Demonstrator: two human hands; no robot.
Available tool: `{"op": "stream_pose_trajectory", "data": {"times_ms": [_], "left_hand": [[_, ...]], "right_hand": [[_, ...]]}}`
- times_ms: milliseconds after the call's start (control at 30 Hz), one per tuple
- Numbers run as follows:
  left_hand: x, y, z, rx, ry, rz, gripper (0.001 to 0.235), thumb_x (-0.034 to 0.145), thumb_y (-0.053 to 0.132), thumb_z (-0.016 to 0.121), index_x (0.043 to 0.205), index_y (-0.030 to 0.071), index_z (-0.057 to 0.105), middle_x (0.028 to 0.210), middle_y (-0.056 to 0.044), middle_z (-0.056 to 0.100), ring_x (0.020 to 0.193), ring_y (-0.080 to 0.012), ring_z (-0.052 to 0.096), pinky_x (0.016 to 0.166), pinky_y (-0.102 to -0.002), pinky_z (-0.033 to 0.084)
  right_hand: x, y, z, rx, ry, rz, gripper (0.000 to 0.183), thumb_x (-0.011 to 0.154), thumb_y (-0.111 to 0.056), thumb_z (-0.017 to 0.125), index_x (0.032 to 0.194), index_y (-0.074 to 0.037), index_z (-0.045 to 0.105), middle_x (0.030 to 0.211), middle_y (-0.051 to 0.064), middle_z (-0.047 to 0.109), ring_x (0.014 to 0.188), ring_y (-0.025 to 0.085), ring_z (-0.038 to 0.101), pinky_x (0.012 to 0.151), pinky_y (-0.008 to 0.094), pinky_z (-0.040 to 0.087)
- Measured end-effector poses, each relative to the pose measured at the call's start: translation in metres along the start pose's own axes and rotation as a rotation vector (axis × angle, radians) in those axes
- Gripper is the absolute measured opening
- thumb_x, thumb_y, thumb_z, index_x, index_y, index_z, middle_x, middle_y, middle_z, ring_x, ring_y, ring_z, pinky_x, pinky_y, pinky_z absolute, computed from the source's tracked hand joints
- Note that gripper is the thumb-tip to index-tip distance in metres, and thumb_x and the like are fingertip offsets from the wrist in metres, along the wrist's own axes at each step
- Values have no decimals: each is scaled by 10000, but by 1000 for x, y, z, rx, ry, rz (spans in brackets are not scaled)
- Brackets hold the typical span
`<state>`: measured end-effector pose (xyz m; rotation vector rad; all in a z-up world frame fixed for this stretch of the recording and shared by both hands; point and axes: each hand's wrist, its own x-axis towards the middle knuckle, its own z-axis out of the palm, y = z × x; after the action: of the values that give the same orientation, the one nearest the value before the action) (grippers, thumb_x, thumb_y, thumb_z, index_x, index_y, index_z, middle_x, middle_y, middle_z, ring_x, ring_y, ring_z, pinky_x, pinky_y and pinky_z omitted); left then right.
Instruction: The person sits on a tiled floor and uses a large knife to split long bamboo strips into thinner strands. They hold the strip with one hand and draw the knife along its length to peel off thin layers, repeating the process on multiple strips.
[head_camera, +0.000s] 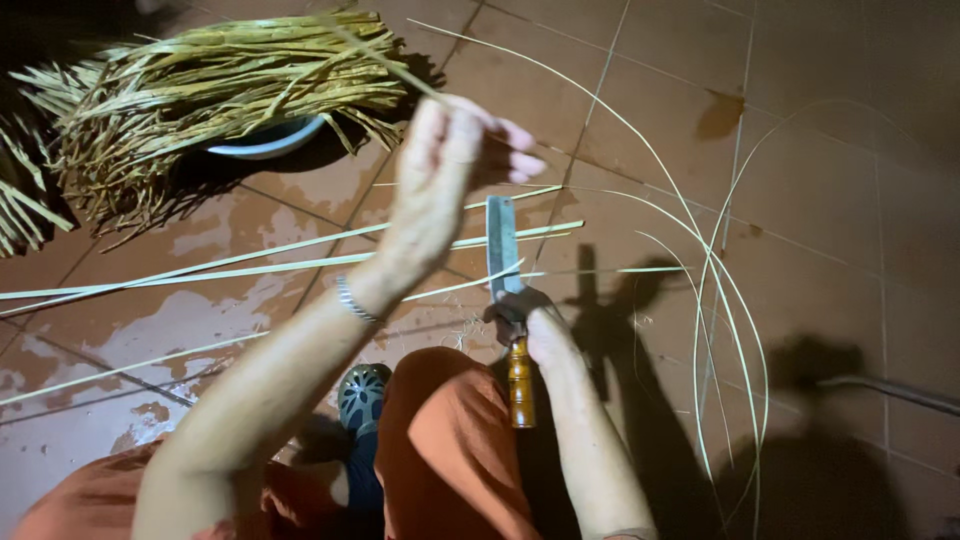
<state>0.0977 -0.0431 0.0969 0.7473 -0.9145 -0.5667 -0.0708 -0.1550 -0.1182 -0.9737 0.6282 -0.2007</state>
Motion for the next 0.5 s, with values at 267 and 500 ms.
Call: {"op": "stream_pose_trajectory", "data": {"times_ms": [267, 500], "left_hand": [[-2, -38, 16, 139, -149, -43, 536, 1059, 222, 627, 1462, 75, 306, 1471, -220, 474, 1161, -261, 686, 972, -403, 628], [-36, -110, -15, 1418, -422, -211, 611, 803, 367, 827, 1234, 34, 551, 1127, -263, 576, 934, -447, 666, 755, -506, 553]], "right_hand": [[6, 4, 14, 1, -72, -75, 254, 886, -185, 661, 1114, -81, 621, 747, 112, 703, 419, 95, 479, 383, 250, 390], [19, 16, 11, -93, -20, -147, 117, 926, -89, 679, 963, 4, 619, 707, 157, 724, 395, 109, 497, 345, 258, 357]]}}
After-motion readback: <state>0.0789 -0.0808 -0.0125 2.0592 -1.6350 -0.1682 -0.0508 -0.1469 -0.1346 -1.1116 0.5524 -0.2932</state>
